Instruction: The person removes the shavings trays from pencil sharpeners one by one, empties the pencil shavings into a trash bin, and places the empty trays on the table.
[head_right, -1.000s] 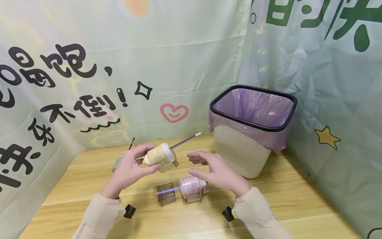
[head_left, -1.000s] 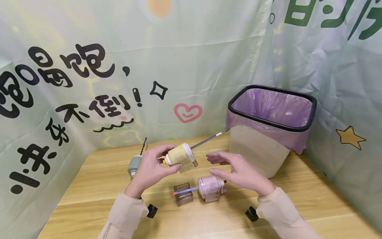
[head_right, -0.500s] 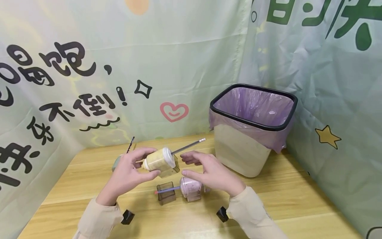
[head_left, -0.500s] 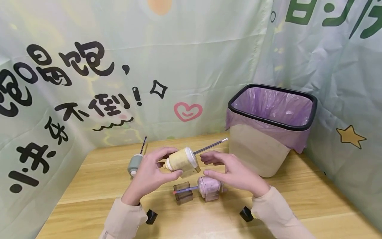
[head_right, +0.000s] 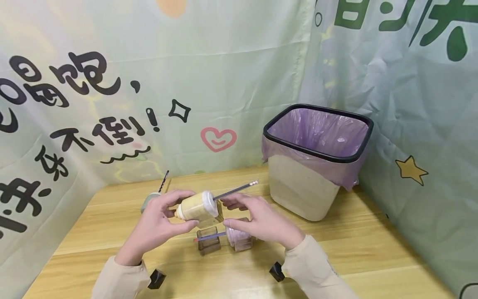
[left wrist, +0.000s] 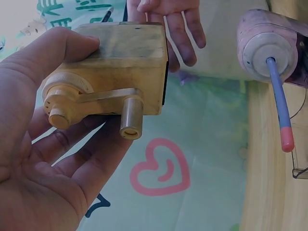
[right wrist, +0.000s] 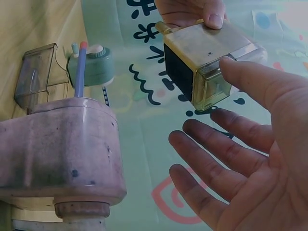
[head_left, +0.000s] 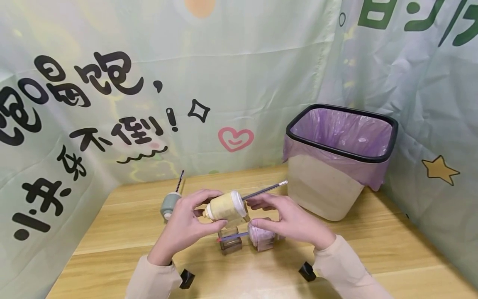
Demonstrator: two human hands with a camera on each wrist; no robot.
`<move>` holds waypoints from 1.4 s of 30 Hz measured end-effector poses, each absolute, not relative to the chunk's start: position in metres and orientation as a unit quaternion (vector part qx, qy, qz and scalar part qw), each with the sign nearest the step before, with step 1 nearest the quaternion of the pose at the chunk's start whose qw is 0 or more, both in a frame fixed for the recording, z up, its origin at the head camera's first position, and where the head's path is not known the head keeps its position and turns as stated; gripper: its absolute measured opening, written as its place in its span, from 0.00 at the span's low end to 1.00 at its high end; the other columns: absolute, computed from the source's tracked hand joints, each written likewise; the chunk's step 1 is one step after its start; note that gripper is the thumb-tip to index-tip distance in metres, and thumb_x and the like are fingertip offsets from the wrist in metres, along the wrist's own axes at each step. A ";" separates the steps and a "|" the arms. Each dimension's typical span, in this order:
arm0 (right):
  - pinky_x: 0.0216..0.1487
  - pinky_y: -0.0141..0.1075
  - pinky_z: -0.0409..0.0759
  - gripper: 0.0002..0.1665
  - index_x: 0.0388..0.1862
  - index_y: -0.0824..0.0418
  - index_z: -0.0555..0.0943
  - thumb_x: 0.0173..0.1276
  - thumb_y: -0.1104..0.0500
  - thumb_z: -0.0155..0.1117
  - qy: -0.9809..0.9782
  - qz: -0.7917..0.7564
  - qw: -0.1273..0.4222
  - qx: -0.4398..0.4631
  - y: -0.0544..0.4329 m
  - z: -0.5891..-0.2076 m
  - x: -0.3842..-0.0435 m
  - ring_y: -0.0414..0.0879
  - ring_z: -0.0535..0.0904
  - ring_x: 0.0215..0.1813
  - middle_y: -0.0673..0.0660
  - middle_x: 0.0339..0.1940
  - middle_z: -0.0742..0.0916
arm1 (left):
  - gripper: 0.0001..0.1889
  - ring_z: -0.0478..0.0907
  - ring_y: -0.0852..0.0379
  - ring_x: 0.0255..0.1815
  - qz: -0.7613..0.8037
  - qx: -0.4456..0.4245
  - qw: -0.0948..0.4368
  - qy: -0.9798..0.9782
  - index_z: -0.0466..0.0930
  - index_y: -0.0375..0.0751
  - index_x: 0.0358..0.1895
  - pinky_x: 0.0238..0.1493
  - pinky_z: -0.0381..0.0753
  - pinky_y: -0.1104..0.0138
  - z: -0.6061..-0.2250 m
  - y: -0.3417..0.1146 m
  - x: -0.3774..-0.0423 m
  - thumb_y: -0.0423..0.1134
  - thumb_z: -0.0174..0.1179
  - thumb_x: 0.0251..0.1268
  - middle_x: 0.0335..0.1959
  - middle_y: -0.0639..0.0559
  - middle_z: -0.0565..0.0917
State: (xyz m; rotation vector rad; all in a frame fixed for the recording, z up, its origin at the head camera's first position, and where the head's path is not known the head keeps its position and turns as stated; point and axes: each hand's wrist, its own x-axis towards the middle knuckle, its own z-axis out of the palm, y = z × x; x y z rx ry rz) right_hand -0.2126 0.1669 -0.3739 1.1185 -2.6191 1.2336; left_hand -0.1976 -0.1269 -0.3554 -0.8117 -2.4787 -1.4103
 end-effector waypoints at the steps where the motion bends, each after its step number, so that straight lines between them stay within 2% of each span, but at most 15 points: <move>1: 0.67 0.46 0.85 0.27 0.70 0.55 0.80 0.78 0.47 0.70 -0.844 0.398 0.018 0.360 0.167 -0.374 -0.213 0.48 0.86 0.65 0.52 0.63 0.89 | 0.28 0.87 0.57 0.48 -0.474 -0.273 0.087 -0.832 0.86 0.62 0.58 0.42 0.93 0.66 -0.356 -0.127 -0.197 0.36 0.83 0.54 0.54 0.61 0.89; 10: 0.68 0.45 0.85 0.23 0.65 0.54 0.84 0.77 0.46 0.71 -0.843 0.407 0.006 0.352 0.163 -0.375 -0.211 0.45 0.86 0.65 0.48 0.61 0.90 | 0.28 0.86 0.57 0.48 -0.479 -0.281 0.071 -0.829 0.86 0.62 0.59 0.43 0.93 0.65 -0.358 -0.123 -0.197 0.36 0.82 0.55 0.54 0.60 0.89; 18: 0.66 0.45 0.86 0.30 0.71 0.53 0.81 0.76 0.45 0.72 -0.836 0.407 0.016 0.368 0.163 -0.377 -0.215 0.42 0.86 0.63 0.48 0.65 0.89 | 0.27 0.86 0.55 0.49 -0.479 -0.286 0.062 -0.828 0.86 0.61 0.59 0.44 0.93 0.67 -0.359 -0.118 -0.197 0.35 0.81 0.55 0.54 0.60 0.88; 27: 0.64 0.45 0.87 0.30 0.70 0.52 0.81 0.74 0.44 0.74 -0.844 0.402 0.027 0.355 0.162 -0.377 -0.214 0.45 0.88 0.61 0.48 0.64 0.89 | 0.28 0.86 0.53 0.48 -0.481 -0.278 0.067 -0.829 0.87 0.62 0.58 0.42 0.93 0.66 -0.361 -0.113 -0.197 0.36 0.82 0.54 0.53 0.62 0.89; 35: 0.64 0.44 0.87 0.30 0.69 0.53 0.82 0.72 0.48 0.77 -0.835 0.411 0.032 0.364 0.162 -0.376 -0.216 0.42 0.87 0.61 0.47 0.63 0.89 | 0.27 0.86 0.54 0.48 -0.488 -0.265 0.075 -0.828 0.87 0.62 0.59 0.41 0.93 0.66 -0.365 -0.110 -0.197 0.40 0.83 0.55 0.54 0.61 0.89; 42: 0.67 0.49 0.85 0.32 0.69 0.52 0.81 0.70 0.45 0.78 -0.846 0.412 0.014 0.338 0.167 -0.377 -0.215 0.45 0.85 0.64 0.47 0.63 0.89 | 0.27 0.86 0.51 0.48 -0.494 -0.272 0.060 -0.824 0.87 0.62 0.59 0.41 0.93 0.65 -0.366 -0.110 -0.199 0.41 0.83 0.56 0.53 0.61 0.89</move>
